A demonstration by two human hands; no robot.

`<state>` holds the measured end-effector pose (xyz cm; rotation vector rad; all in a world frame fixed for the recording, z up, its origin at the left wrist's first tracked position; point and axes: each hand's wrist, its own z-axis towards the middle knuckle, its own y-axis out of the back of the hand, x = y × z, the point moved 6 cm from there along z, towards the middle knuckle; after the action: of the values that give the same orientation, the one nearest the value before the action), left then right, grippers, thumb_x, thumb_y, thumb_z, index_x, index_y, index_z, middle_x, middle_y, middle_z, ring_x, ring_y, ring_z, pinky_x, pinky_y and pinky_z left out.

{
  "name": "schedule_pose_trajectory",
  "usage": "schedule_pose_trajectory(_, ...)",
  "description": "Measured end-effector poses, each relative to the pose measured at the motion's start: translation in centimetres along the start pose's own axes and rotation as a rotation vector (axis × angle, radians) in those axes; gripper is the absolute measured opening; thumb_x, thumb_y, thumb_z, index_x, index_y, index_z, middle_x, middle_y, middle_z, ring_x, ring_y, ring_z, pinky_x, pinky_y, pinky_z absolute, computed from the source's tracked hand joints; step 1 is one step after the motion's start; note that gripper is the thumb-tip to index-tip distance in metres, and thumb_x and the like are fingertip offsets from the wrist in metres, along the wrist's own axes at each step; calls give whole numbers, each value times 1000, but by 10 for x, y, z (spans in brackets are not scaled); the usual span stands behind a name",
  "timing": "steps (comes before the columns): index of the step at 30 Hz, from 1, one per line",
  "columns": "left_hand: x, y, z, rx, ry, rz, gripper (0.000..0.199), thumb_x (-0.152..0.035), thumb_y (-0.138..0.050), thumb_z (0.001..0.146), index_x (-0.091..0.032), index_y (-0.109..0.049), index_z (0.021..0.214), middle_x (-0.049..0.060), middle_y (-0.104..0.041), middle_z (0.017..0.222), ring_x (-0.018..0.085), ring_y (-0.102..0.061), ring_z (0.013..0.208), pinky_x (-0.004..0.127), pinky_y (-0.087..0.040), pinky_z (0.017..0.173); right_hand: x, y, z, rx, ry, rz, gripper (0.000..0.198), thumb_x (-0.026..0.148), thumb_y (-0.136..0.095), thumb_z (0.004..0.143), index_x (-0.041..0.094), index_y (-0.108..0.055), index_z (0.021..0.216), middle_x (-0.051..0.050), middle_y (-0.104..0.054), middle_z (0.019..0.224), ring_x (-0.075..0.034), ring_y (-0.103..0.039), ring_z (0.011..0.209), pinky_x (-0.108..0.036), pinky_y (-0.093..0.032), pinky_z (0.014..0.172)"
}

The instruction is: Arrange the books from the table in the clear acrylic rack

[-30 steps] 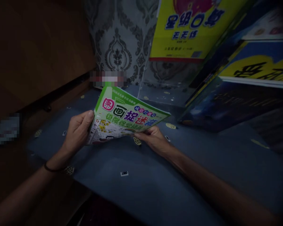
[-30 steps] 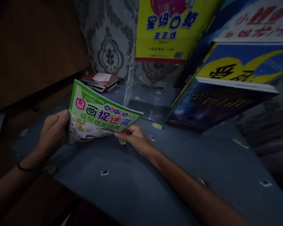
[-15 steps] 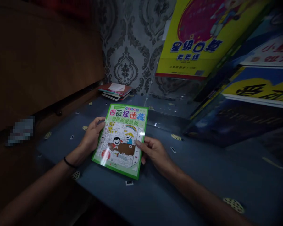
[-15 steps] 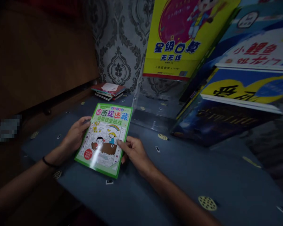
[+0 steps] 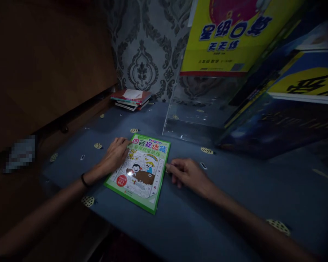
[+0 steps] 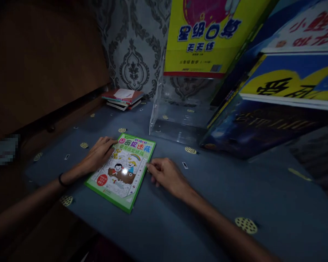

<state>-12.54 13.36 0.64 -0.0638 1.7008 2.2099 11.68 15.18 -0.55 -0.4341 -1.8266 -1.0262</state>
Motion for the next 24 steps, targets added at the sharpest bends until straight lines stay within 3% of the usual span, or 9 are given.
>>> schedule_pose_trajectory(3, 7, -6, 15, 17, -16, 44, 36, -24, -40, 100, -21, -57, 131, 9, -60, 119, 24, -52, 107, 42, -45, 98, 16, 2, -5, -187, 217, -266, 32, 34, -48, 96, 20, -62, 71, -1, -66, 58, -13, -58, 47, -25, -40, 48)
schedule_pose_trajectory(5, 11, -10, 24, 17, -6, 76, 36, -24, -40, 100, -21, -58, 131, 9, -60, 117, 24, -53, 104, 41, -46, 96, 29, -6, -5, -240, 359, -397, 26, 28, -48, 98, 20, -67, 83, -3, -72, 70, -16, -64, 59, -28, -45, 58)
schedule_pose_trajectory(8, 13, -13, 32, -2, -1, 94, 38, -22, -39, 100, -18, -59, 131, 10, -60, 115, 25, -53, 104, 41, -46, 96, 49, -23, 8, -236, 578, -531, 21, 22, -48, 100, 18, -68, 96, -9, -75, 95, -22, -69, 88, -37, -53, 80)
schedule_pose_trajectory(10, 13, -15, 34, -10, 5, 88, 39, -21, -38, 100, -16, -60, 132, 11, -60, 116, 25, -53, 104, 41, -46, 96, 59, -35, 25, -191, 673, -606, 18, 21, -50, 100, 17, -67, 103, -12, -73, 106, -25, -65, 104, -44, -52, 94)
schedule_pose_trajectory(15, 13, -15, 33, -30, -9, 69, 38, -18, -39, 99, -17, -63, 128, 12, -61, 117, 25, -54, 103, 41, -47, 94, 69, -51, 74, -127, 649, -661, 30, 27, -56, 98, 13, -59, 125, -19, -54, 144, -31, -42, 142, -55, -35, 117)
schedule_pose_trajectory(19, 15, -16, 33, -43, -8, 66, 38, -21, -38, 100, -20, -63, 128, 11, -61, 119, 25, -54, 105, 41, -48, 93, 66, -55, 95, -129, 578, -646, 40, 38, -61, 95, 13, -54, 127, -20, -55, 144, -33, -42, 143, -59, -32, 118)
schedule_pose_trajectory(24, 15, -18, 33, -57, -17, 93, 38, -22, -38, 99, -20, -62, 129, 11, -61, 119, 26, -55, 104, 42, -48, 92, 60, -50, 95, -118, 548, -605, 42, 38, -59, 96, 13, -50, 129, -20, -57, 143, -33, -42, 144, -60, -27, 120)
